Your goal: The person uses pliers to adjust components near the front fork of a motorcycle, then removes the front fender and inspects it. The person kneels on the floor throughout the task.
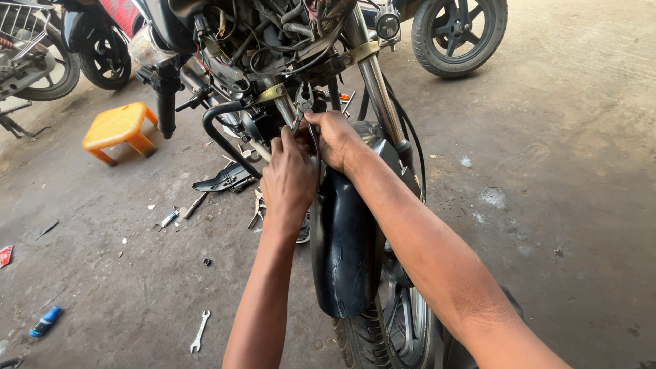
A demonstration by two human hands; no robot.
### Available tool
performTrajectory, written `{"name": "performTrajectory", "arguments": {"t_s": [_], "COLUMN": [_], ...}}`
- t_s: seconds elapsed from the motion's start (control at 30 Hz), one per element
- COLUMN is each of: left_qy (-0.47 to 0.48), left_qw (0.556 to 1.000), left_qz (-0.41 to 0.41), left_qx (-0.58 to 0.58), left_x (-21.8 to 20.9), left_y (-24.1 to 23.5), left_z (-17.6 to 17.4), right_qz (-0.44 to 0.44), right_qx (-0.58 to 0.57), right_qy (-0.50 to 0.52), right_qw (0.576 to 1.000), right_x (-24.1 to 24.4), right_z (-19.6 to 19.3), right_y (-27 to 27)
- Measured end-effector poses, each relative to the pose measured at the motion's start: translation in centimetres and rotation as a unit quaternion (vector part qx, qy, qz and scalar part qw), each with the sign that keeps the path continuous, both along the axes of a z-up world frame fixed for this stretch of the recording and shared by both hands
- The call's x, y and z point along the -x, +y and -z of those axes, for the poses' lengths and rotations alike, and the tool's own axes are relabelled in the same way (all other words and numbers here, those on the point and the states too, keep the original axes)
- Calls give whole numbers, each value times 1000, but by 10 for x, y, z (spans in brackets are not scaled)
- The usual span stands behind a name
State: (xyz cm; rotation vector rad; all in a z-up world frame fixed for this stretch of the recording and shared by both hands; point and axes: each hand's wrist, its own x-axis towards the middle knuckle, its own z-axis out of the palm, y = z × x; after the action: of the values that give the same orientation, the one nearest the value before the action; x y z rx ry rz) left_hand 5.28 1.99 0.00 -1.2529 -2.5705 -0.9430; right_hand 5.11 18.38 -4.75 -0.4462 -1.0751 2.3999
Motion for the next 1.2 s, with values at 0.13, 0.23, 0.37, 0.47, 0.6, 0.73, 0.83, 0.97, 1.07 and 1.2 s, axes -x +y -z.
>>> {"name": "performTrajectory", "arguments": {"t_s": [0.13, 0.23, 0.37, 0.47, 0.6, 0.73, 0.83, 0.97, 1.07, 1.2], "left_qy": [48, 48, 15, 37, 76, -6, -7, 37, 106, 195], "left_qw": [997, 993, 993, 992, 991, 991, 992, 988, 976, 940], "left_qz": [63, 72, 65, 64, 71, 52, 49, 31, -7, -129], "left_qx": [28, 75, 99, 99, 90, 122, 120, 147, 189, 250], "left_x": [-3, -4, -7, -10, -11, -2, 2, 1, -3, -3], "left_y": [-5, -8, -2, 2, 4, -3, -5, -2, 5, 13], "left_z": [-1, -3, -6, -5, -3, -1, 2, 5, 1, 5], "right_qz": [-18, -14, -40, -61, -76, -46, -12, -39, -71, -44], "right_qx": [28, 48, 87, 80, 80, 46, 25, 62, 79, 52], "right_qy": [3, 25, 46, 52, 69, 53, 36, 67, 95, 58], "right_qw": [999, 998, 994, 994, 991, 996, 999, 995, 990, 996], "right_x": [2, 1, -3, -6, -6, -4, -5, -6, -7, -7], "right_z": [2, 4, 2, 2, 1, 0, -1, 0, -1, 3], "right_y": [5, 4, 2, 0, 1, -2, -3, -1, 2, 4]}}
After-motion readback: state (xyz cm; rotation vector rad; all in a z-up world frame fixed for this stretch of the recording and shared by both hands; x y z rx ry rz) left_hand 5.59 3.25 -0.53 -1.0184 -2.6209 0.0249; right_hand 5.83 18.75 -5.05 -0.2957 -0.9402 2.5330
